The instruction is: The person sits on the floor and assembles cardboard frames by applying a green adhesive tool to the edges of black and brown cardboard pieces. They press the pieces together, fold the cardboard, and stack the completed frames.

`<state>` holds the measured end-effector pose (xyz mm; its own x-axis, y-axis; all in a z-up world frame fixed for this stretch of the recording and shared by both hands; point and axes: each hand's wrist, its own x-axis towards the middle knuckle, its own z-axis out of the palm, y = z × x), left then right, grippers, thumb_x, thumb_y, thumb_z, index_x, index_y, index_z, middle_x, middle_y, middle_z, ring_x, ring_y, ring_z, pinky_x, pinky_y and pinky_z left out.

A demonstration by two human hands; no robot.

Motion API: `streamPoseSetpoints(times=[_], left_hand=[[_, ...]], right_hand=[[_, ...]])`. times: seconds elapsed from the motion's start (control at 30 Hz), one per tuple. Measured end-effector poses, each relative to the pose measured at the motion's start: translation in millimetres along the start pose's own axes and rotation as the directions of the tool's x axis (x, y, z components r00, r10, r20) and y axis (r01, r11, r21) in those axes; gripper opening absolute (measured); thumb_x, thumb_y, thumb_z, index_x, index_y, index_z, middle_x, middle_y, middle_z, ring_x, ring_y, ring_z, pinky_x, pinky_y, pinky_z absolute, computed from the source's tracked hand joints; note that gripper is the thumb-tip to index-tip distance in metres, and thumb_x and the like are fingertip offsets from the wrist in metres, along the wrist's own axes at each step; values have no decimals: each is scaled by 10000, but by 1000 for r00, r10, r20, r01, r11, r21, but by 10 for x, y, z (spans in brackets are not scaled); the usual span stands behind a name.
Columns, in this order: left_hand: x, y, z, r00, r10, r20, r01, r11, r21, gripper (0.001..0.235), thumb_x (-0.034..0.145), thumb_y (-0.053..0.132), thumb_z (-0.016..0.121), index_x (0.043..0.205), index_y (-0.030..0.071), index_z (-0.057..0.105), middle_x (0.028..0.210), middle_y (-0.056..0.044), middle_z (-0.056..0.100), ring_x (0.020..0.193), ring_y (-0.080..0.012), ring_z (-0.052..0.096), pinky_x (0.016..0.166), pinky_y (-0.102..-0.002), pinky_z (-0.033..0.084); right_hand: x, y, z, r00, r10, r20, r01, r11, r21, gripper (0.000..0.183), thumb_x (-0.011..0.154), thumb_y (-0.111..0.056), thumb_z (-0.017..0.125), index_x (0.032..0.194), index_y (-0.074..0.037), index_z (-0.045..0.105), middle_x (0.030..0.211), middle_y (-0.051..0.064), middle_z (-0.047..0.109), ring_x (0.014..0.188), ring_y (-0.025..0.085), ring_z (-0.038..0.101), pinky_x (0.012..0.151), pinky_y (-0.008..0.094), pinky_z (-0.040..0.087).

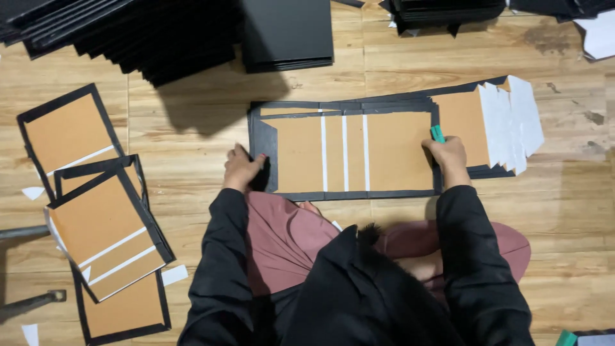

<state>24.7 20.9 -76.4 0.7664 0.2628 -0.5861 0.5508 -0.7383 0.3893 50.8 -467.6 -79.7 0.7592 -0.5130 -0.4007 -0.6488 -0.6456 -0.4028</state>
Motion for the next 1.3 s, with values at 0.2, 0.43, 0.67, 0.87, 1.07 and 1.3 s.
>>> streamPoseSetpoints(times=[0.2, 0.43, 0.67, 0.87, 1.07, 1.3], left_hand=[[274, -200, 142, 999, -26, -35, 21, 991, -133, 702, 782, 486, 593, 1249, -14, 438, 1226, -229, 370, 1130, -444, 402, 891, -501, 398], [648, -817, 67, 947, -285, -147, 257, 950, -179, 837, 741, 547, 552, 1319, -12, 319, 1299, -238, 311, 1166, -495, 349, 953, -565, 295], [-222, -259, -547, 769, -238, -593, 336, 940, 59, 655, 746, 469, 598, 1197, 28, 420, 1197, -189, 401, 1071, -415, 395, 803, -585, 351], [-1060, 1573, 122, 736, 504, -452, -541, 839, 55, 643, 772, 235, 620, 1299, -1, 338, 1308, -233, 351, 1213, -451, 304, 1021, -546, 177], [-854, 1880, 1678, 467, 875, 128, -796, 352, 492, 599, 888, 507, 324, 1407, 228, 214, 1474, -25, 176, 1347, -310, 123, 1052, -601, 64], [-831, 1749, 1595, 533, 823, 197, -741, 342, 577, 568, 886, 557, 262, 1407, 356, 156, 1471, 70, 178, 1359, -270, 99, 1006, -666, 80]], right_hand=[[-368, -362, -162, 998, 10, 59, -7, 999, -37, 571, 549, -425, 693, 934, -7, 638, 824, 220, 623, 891, 402, 601, 725, 442, 463], [-727, -838, 201, 995, -12, 104, 9, 1000, 29, 578, 577, -419, 674, 1021, -53, 620, 902, 201, 618, 983, 354, 576, 780, 454, 457], [-1298, -1609, 725, 910, -258, 326, 214, 963, 163, 493, 650, -380, 631, 968, -4, 621, 917, 266, 617, 994, 418, 566, 818, 487, 446], [-914, -866, 743, 914, -373, 156, 337, 916, 217, 399, 683, -387, 661, 908, -57, 661, 818, 198, 630, 883, 384, 605, 741, 431, 466], [-364, 637, -65, 980, 108, -165, -40, 929, 369, 483, 772, -459, 664, 1105, -115, 597, 995, 140, 607, 1045, 306, 542, 847, 426, 409], [-542, 1000, -137, 957, 282, -75, -77, 494, 866, 162, 814, -130, 571, 945, -73, 496, 546, -40, 415, 367, 46, 409, 282, 181, 332]])
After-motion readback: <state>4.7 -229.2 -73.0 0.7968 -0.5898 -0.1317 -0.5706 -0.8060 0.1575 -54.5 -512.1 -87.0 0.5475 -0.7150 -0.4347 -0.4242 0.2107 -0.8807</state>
